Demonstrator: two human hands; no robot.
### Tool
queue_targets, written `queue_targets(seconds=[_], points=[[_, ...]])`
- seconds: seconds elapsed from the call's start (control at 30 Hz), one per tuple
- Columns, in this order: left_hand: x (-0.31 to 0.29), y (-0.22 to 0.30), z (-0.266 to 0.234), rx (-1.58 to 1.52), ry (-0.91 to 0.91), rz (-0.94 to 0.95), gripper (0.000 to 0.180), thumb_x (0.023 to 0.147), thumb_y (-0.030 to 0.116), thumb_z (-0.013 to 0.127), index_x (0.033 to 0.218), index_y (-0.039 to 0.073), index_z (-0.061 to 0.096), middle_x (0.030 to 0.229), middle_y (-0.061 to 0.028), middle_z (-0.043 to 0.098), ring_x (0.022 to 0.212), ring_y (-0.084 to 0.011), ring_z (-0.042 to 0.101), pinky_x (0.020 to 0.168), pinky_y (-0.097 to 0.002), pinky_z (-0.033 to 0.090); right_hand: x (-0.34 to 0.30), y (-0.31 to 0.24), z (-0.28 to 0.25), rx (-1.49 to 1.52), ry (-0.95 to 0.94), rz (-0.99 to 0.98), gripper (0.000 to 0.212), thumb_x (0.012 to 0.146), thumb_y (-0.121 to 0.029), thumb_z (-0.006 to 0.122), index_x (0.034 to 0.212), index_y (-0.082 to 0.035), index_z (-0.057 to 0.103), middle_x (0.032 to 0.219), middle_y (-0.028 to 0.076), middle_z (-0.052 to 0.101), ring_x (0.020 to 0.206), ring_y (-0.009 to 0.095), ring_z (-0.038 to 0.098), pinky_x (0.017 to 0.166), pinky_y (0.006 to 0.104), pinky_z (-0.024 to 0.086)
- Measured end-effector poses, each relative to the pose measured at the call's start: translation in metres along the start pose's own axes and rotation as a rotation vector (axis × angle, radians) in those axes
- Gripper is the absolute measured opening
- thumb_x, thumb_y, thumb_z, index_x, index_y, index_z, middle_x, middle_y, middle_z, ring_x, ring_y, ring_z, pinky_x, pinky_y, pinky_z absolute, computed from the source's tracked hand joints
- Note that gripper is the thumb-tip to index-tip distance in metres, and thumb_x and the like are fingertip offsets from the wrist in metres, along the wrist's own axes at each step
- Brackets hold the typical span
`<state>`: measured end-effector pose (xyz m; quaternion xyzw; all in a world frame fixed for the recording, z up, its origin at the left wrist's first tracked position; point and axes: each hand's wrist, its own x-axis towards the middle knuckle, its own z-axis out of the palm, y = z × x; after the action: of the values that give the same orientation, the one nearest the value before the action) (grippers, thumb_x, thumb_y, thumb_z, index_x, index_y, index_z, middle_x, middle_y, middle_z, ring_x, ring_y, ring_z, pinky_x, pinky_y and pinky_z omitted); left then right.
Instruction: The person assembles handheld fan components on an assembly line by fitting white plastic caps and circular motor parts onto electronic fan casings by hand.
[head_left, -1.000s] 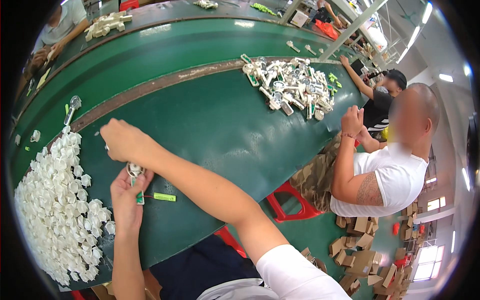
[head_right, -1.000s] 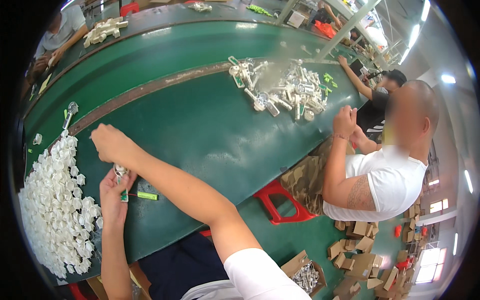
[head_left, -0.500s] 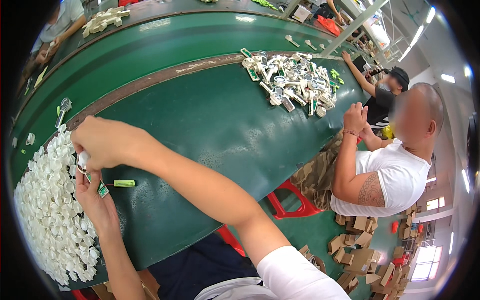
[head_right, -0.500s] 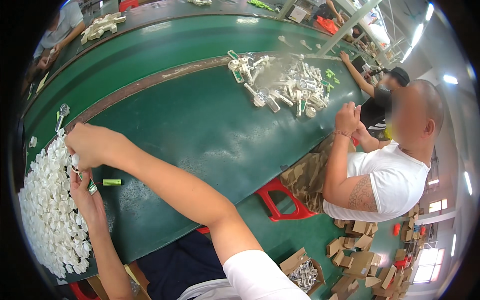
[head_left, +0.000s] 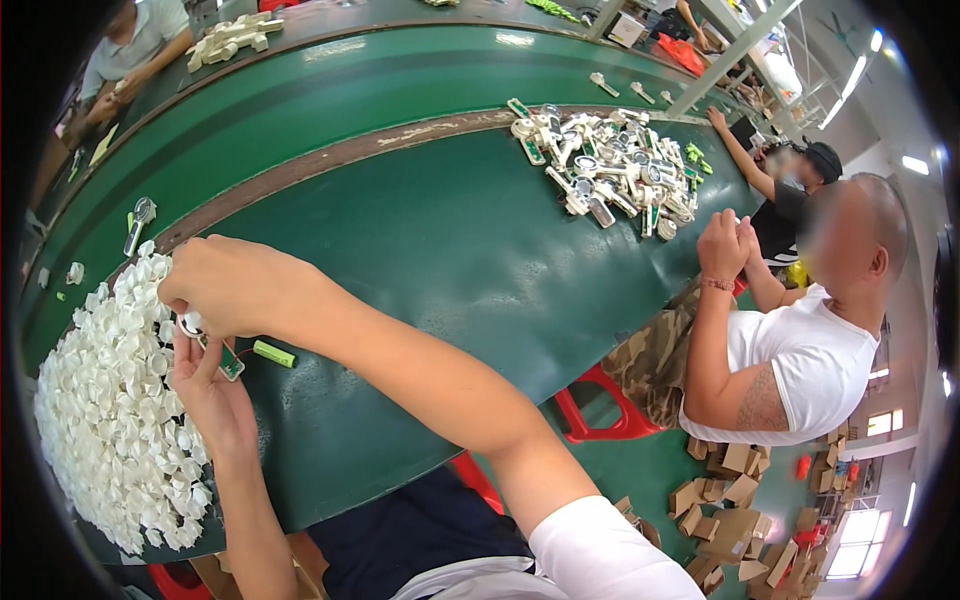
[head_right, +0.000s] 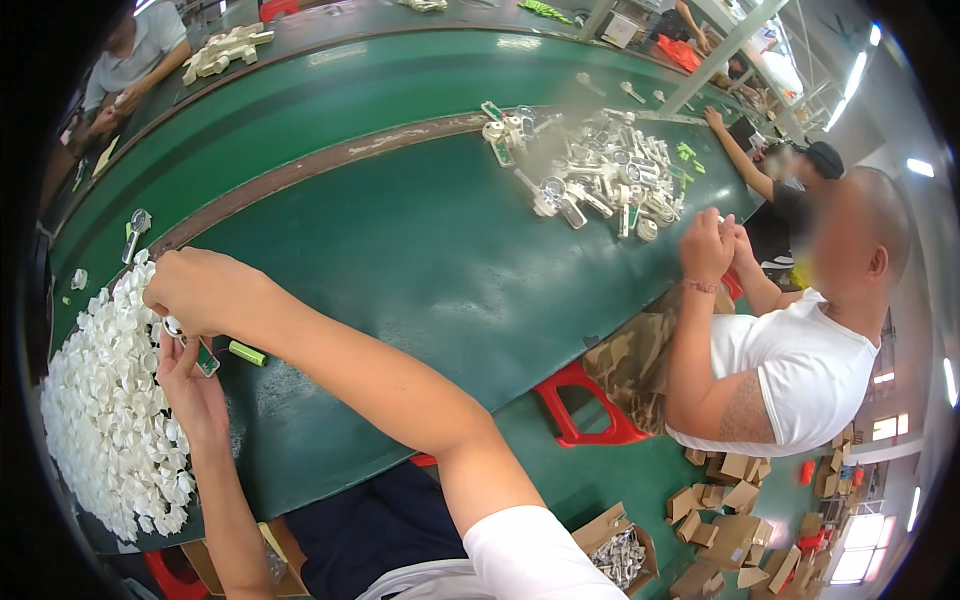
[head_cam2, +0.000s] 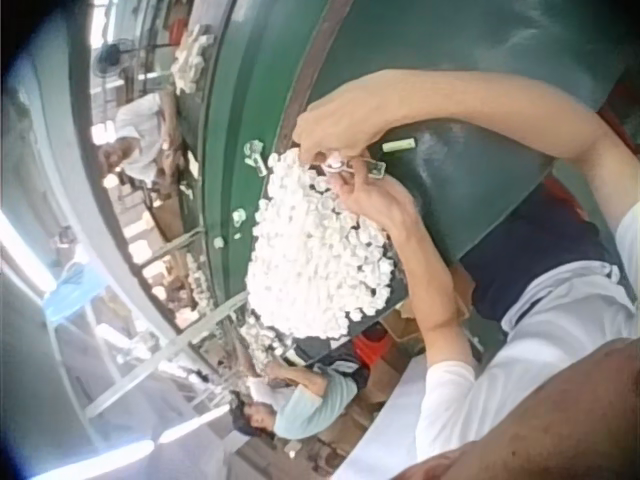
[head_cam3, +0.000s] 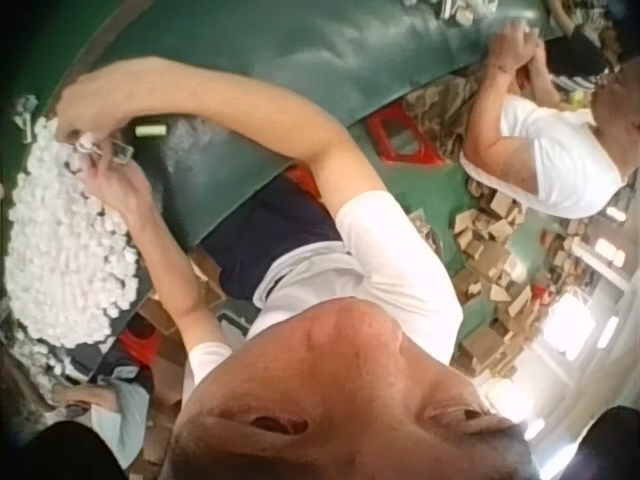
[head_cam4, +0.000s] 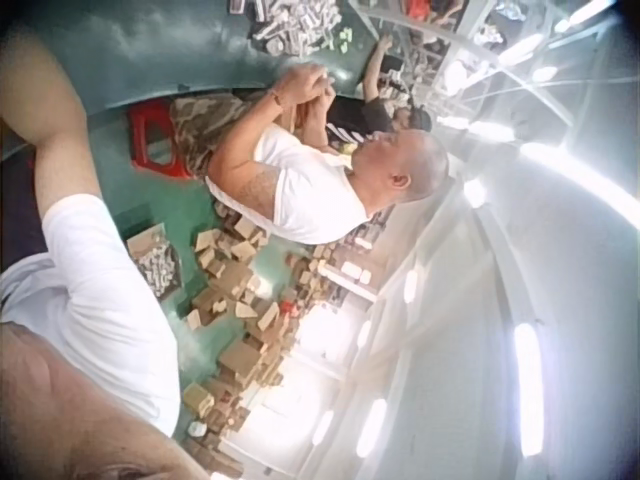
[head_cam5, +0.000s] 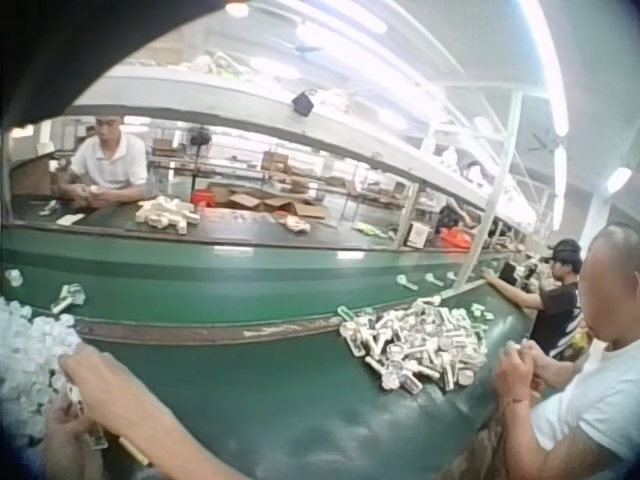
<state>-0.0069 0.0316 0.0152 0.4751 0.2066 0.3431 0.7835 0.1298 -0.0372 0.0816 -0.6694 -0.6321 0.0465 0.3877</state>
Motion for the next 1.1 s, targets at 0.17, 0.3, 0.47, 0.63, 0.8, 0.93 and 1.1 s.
queue_targets(seconds=[0.17,0.3,0.47,0.63,0.8,0.93,1.1], points=[[-0.001,0.001,-0.001,-0.233,-0.122,-0.070,0.036,0.096,0.015,0.052,0.130,0.005,0.050,0.124,-0.0053,0.059,0.113,-0.0179,0.056,0.097,-0.0357,0.042,0.002,0.010,-0.002,-0.026,-0.086,-0.002,0.028,0.061,-0.001,0.069,0.088,-0.002,0.066,0.089,0.019,0.065,0.090,0.040,0.063,0.076,0.0445,0.052],[-0.003,-0.008,0.010,-0.278,-0.118,0.002,0.029,0.101,0.020,0.048,0.122,0.001,0.055,0.115,-0.0063,0.062,0.104,-0.0148,0.058,0.093,-0.0316,0.045,-0.006,0.006,-0.017,-0.095,-0.064,-0.033,0.033,0.063,-0.007,0.075,0.094,-0.004,0.063,0.090,0.014,0.062,0.091,0.036,0.059,0.079,0.0432,0.048],[-0.005,0.007,0.004,-0.345,-0.035,-0.006,0.040,0.102,0.016,0.049,0.137,-0.004,0.046,0.127,-0.0103,0.058,0.116,-0.0145,0.055,0.099,-0.0292,0.044,0.002,-0.024,-0.022,0.127,-0.128,0.110,0.024,0.068,-0.003,0.074,0.089,0.000,0.062,0.085,0.014,0.060,0.083,0.034,0.061,0.074,0.0417,0.049],[-0.006,0.011,0.012,-0.338,0.022,0.062,0.042,0.103,0.018,0.048,0.139,-0.003,0.044,0.129,-0.0106,0.056,0.117,-0.0147,0.054,0.100,-0.0299,0.043,0.002,-0.026,-0.018,0.092,-0.036,0.108,0.024,0.068,-0.001,0.076,0.087,0.002,0.062,0.084,0.013,0.060,0.077,0.028,0.063,0.068,0.0373,0.051],[-0.003,0.009,0.006,-0.377,0.053,0.026,0.037,0.103,0.019,0.047,0.133,-0.003,0.049,0.124,-0.0087,0.057,0.113,-0.0147,0.055,0.098,-0.0304,0.044,0.008,-0.030,-0.011,0.223,-0.014,0.175,0.023,0.068,-0.001,0.077,0.085,0.003,0.061,0.083,0.013,0.061,0.072,0.027,0.064,0.065,0.0353,0.051],[0.000,0.008,0.003,-0.411,0.068,0.045,0.028,0.103,0.020,0.047,0.121,-0.001,0.055,0.115,-0.0072,0.060,0.105,-0.0133,0.058,0.092,-0.0294,0.046,0.009,-0.030,-0.005,0.332,0.023,0.253,0.024,0.067,0.000,0.076,0.086,0.003,0.061,0.080,0.013,0.062,0.069,0.024,0.064,0.064,0.0330,0.051],[-0.001,0.011,0.000,-0.409,0.073,0.020,0.024,0.103,0.020,0.048,0.116,0.002,0.056,0.109,-0.0059,0.062,0.101,-0.0124,0.059,0.088,-0.0287,0.047,0.009,-0.030,-0.005,0.329,0.027,0.174,0.026,0.067,0.002,0.076,0.089,0.004,0.063,0.083,0.011,0.061,0.069,0.021,0.064,0.064,0.0316,0.051]])
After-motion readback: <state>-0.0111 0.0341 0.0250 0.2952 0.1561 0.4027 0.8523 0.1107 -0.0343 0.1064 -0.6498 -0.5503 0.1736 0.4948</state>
